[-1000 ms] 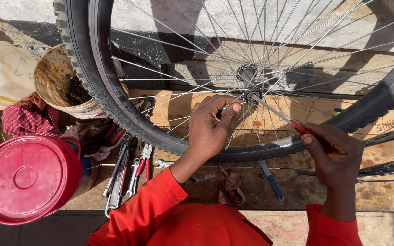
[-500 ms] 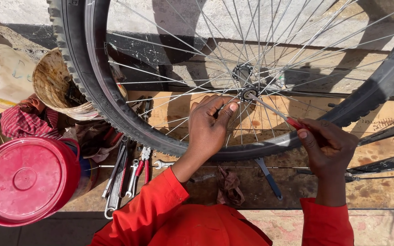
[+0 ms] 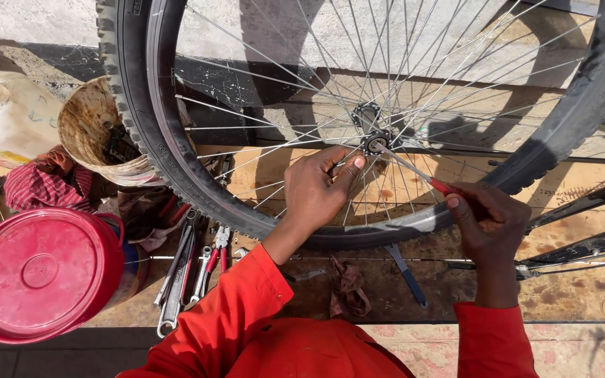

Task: Cleaning the hub and spokes of a bicycle wheel using a screwdriver and a cloth.

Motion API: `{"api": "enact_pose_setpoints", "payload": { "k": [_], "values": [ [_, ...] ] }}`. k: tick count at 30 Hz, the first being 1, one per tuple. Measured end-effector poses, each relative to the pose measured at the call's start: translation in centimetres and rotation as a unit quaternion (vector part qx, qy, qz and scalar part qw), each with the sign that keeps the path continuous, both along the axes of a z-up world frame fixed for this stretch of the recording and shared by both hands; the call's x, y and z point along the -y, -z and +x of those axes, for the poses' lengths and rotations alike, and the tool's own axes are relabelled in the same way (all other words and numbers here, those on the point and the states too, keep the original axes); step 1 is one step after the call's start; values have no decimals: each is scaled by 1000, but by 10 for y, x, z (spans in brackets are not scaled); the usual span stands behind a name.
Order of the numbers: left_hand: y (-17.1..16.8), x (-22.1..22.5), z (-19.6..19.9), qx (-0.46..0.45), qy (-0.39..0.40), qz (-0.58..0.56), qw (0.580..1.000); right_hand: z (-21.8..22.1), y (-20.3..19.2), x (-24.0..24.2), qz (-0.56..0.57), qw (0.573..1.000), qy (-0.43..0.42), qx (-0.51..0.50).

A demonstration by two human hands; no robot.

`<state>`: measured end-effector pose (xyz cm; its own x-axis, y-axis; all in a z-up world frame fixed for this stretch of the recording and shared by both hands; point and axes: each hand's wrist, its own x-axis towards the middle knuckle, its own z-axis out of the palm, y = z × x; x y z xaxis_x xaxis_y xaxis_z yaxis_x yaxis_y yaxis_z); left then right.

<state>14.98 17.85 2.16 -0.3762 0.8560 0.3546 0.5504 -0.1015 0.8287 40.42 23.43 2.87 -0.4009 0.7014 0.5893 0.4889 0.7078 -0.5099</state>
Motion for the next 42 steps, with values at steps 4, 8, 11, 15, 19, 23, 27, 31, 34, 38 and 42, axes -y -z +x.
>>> {"api": "enact_pose_setpoints", "payload": {
  "k": [4, 8, 11, 15, 19, 23, 27, 31, 34, 38, 42],
  "values": [
    [6, -2, -2, -14, -14, -18, 1000, 0, 4, -2, -20, 1000, -10, -18],
    [6, -1, 0, -7, -6, -20, 1000, 5, 12, -10, -13, 1000, -8, -13],
    [4, -2, 1, -6, -9, -24, 1000, 4, 7, -10, -22, 999, -16, -16],
    [4, 0, 2, -10, -16, -34, 999, 10, 16, -17, -15, 999, -25, -21],
    [-5, 13, -5, 71, 43, 49, 995, 8, 22, -25, -70, 989, -80, -103],
    [-7, 15, -8, 63, 36, 58, 996, -5, 24, -19, -88, 983, -88, -137],
    [-8, 19, 2, 41, 22, 66, 997, 5, 39, -17, -98, 982, -68, -147],
    [7, 13, 5, 24, 3, 89, 996, 12, 56, -4, -125, 973, -54, -187],
    [15, 22, 5, 26, 0, 145, 989, 14, 90, 21, -221, 934, -46, -276],
    [10, 55, -2, 56, 63, 205, 975, 36, 158, 56, -308, 890, -41, -333],
    [40, 103, -14, 22, -46, 155, 987, 33, 167, 111, -420, 853, 44, -306]
  ]
}}
